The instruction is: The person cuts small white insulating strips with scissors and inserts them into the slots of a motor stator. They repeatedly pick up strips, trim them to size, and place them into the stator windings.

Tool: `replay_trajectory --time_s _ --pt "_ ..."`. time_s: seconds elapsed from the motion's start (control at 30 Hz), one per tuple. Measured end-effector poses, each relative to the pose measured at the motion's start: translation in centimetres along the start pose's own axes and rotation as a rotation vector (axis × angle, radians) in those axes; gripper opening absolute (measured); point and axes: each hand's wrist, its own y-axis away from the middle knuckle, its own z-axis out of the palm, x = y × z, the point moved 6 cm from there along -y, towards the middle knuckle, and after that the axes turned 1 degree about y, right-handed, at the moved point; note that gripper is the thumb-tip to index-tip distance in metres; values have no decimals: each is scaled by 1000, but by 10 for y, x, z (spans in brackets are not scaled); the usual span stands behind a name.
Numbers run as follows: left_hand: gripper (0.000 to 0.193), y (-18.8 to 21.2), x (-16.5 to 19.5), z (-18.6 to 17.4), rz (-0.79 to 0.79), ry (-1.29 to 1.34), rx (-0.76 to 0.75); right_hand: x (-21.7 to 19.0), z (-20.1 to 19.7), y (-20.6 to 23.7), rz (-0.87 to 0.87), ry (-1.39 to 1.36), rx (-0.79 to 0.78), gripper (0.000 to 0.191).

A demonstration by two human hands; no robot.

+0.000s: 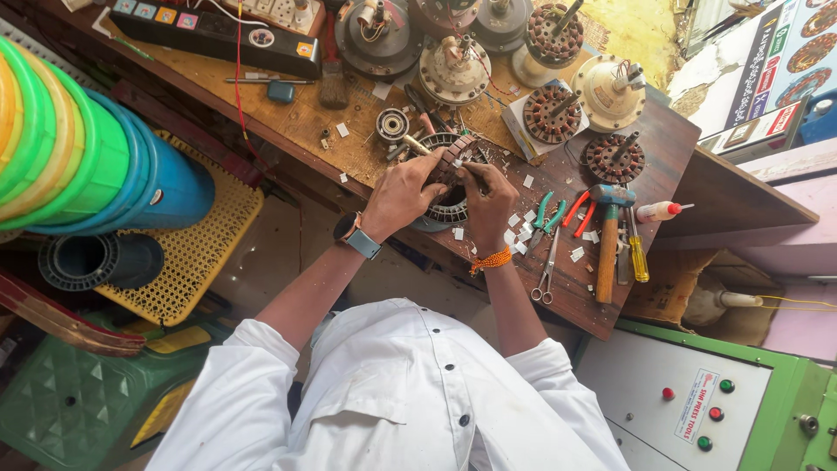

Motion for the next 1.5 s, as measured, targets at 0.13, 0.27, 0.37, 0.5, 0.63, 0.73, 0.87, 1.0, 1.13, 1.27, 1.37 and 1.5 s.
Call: replay_trajectory --time_s 0.13,0.27,0.37,0.5,0.63,0.73,0.87,1.0,1.13,1.27,1.37,1.5 --pt "63 0 2 -2 34 -17 12 -17 3 -10 -22 45 -81 9" --pt "65 2 -4 7 -94 32 -82 -18 -8 -12 -76 84 -106 9" --pt "60 2 -6 7 -47 154 -24 18 -32 -10 132 133 8 11" --pt "56 1 -18 11 -51 390 -35 76 -41 -6 347 228 -47 15" --pt "57 -1 -23 15 -74 451 -96 99 -24 -7 229 582 -281 35" --pt "56 7 -18 8 -10 416 10 96 -10 -7 152 722 -385 57" --pt "41 29 -32 3 -122 537 123 90 -7 19 112 763 -450 51" --pt "18 65 -65 9 -291 715 217 79 -28 85 134 653 -508 59" --pt "15 102 -88 16 -450 659 353 76 -59 145 88 696 -401 51" --pt "13 120 -75 28 -462 438 315 86 -81 167 105 701 -226 22" --pt "13 112 -47 53 -295 359 60 98 -88 166 180 477 -144 18" --pt "27 97 -14 108 -100 371 -520 126 -93 172 733 -114 -11 20"
